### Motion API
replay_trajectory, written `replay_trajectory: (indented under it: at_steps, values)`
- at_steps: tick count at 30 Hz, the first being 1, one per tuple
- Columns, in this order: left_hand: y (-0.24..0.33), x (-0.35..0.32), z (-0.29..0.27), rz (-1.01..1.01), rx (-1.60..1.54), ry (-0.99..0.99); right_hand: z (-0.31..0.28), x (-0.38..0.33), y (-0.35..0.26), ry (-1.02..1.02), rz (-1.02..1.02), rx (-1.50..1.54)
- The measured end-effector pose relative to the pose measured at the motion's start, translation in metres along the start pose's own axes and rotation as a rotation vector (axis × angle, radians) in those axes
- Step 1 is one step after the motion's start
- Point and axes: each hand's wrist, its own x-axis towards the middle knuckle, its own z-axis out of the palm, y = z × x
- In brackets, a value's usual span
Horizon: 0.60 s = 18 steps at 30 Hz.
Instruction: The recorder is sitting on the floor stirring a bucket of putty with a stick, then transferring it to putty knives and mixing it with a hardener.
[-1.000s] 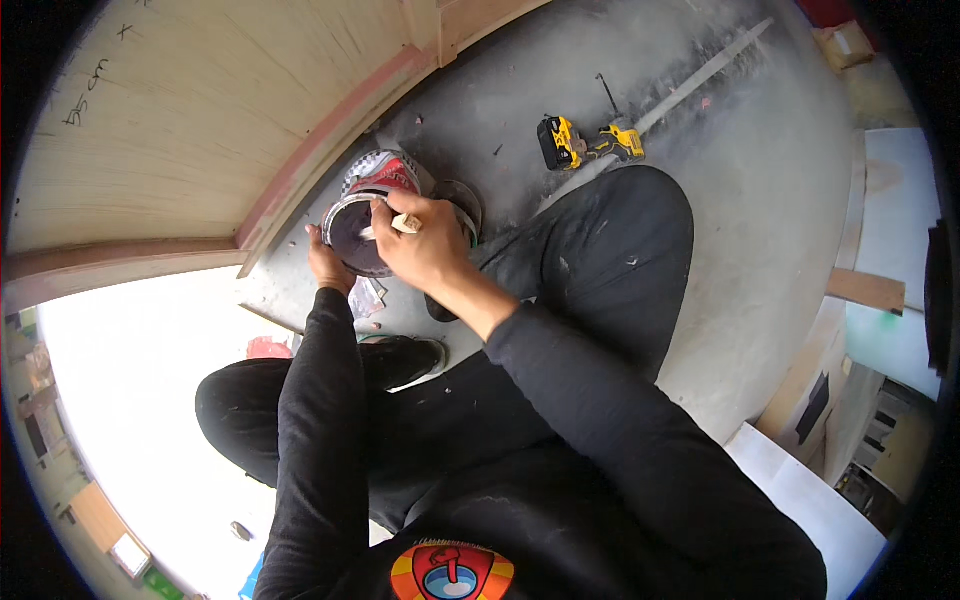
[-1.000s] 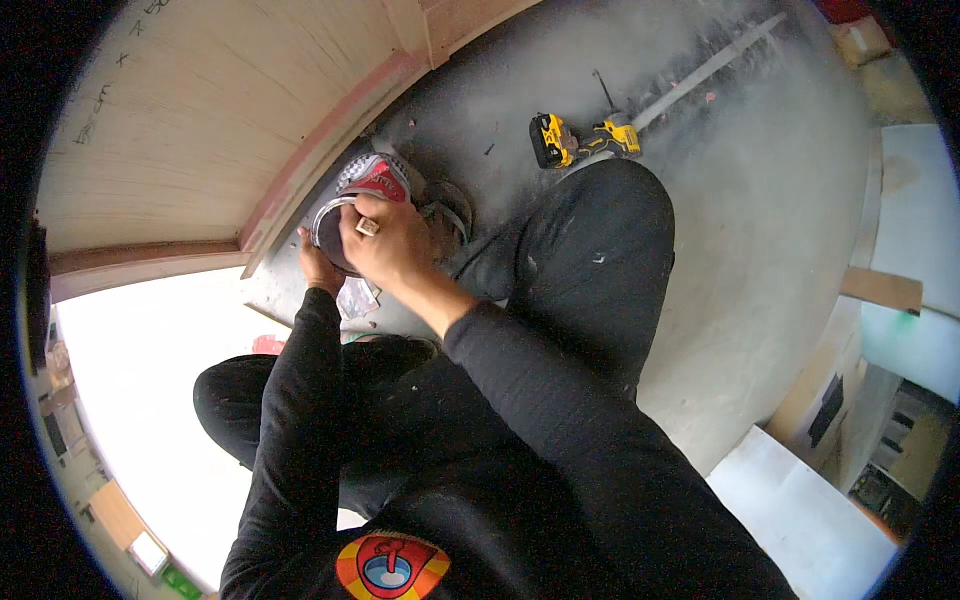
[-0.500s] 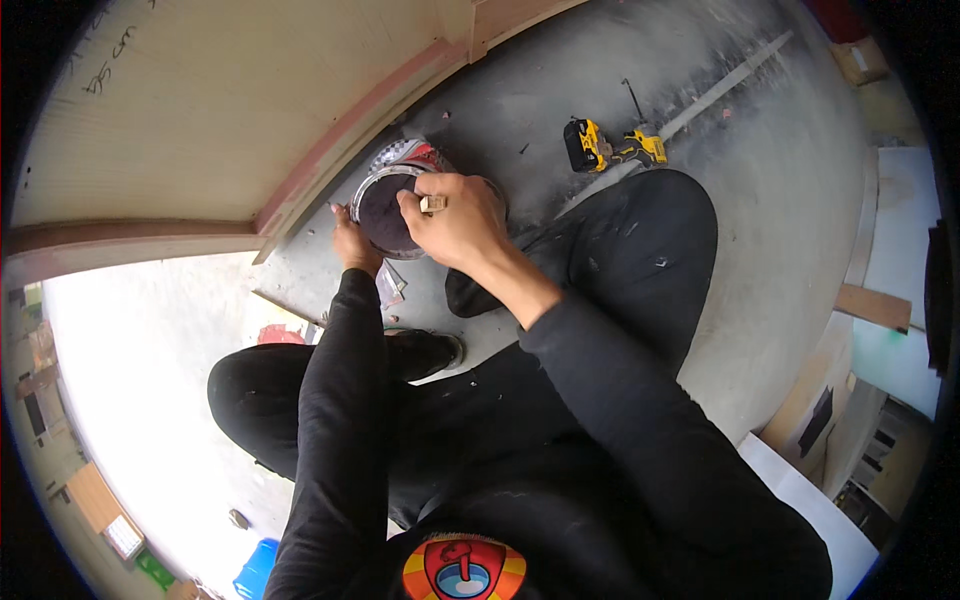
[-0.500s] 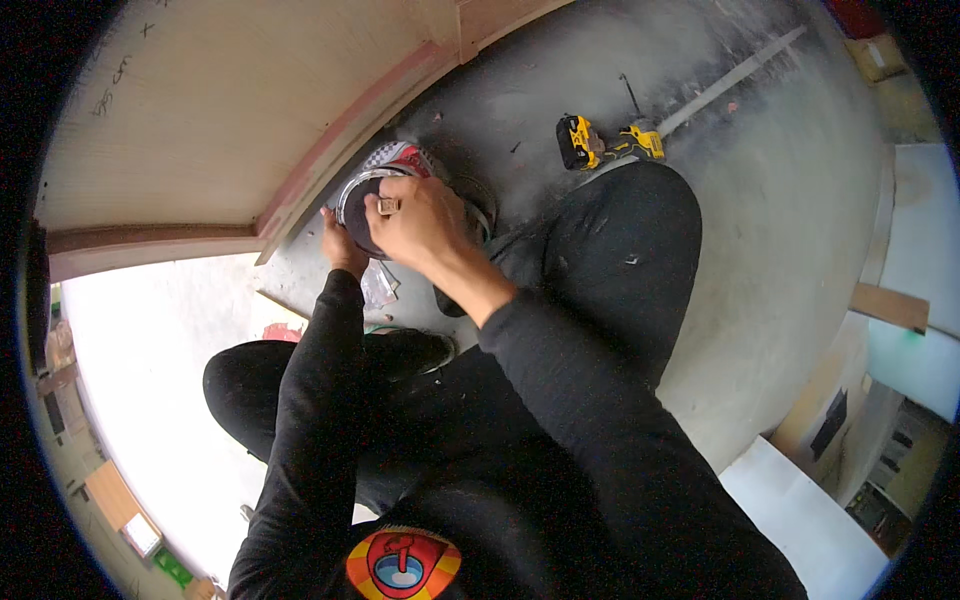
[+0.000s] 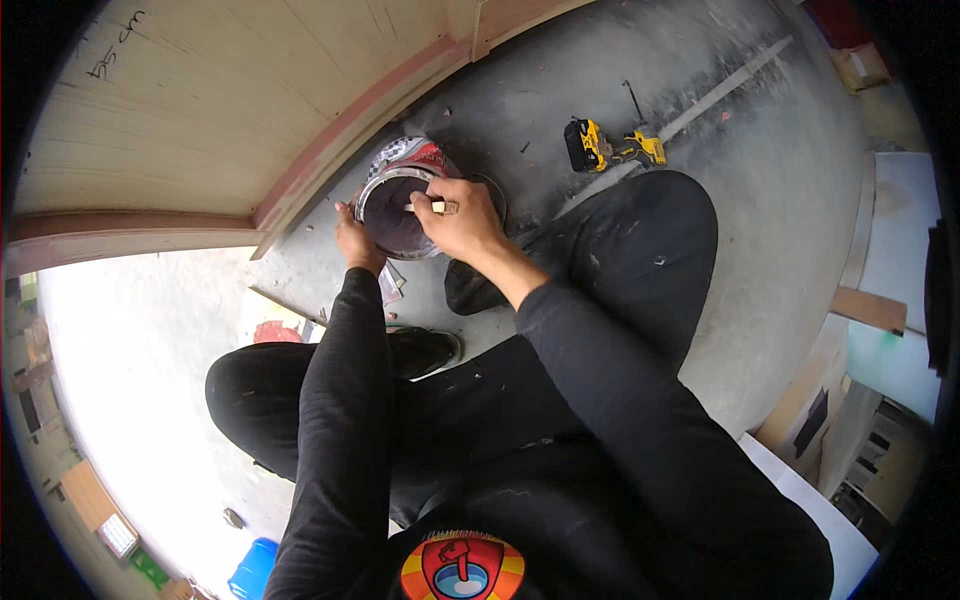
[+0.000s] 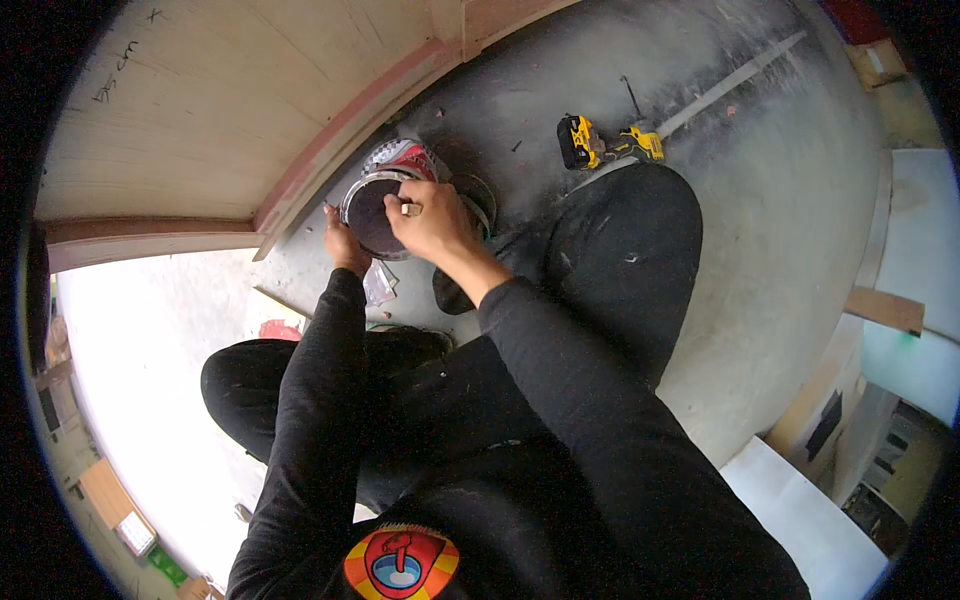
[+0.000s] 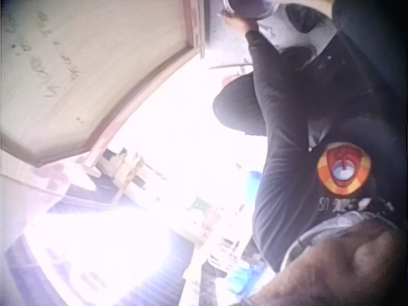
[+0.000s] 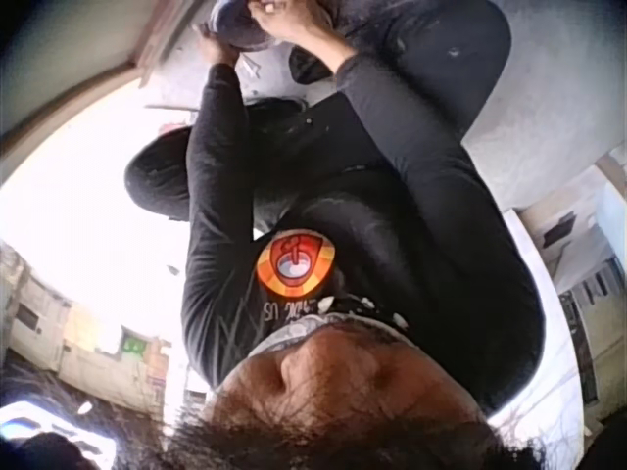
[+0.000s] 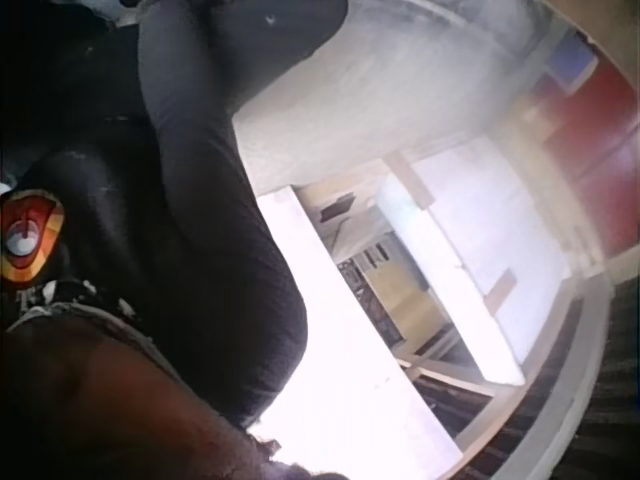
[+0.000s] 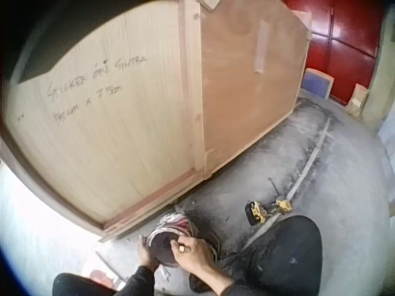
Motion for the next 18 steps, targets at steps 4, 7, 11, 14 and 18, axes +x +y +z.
replay_trajectory:
  at_steps: [4,7,11,14,18]
  values:
    - [0.001,-0.002,0.002,0.066,0.063,0.04,0.002,-0.003,0.002,0.003,-0.073,-0.056]
    - [0.0,-0.001,0.003,0.097,0.092,-0.053,-0.003,-0.004,-0.002,-0.109,-0.113,-0.194]
    - [-0.002,0.001,0.005,0.067,0.026,-0.087,-0.012,-0.005,-0.009,0.069,-0.13,-0.11]
    - [-0.002,0.0,0.004,0.13,0.071,-0.071,-0.016,-0.005,-0.007,-0.001,0.006,-0.076]
    - [0.001,-0.002,0.007,0.128,0.092,-0.131,-0.013,0.002,0.005,0.016,-0.072,-0.157]
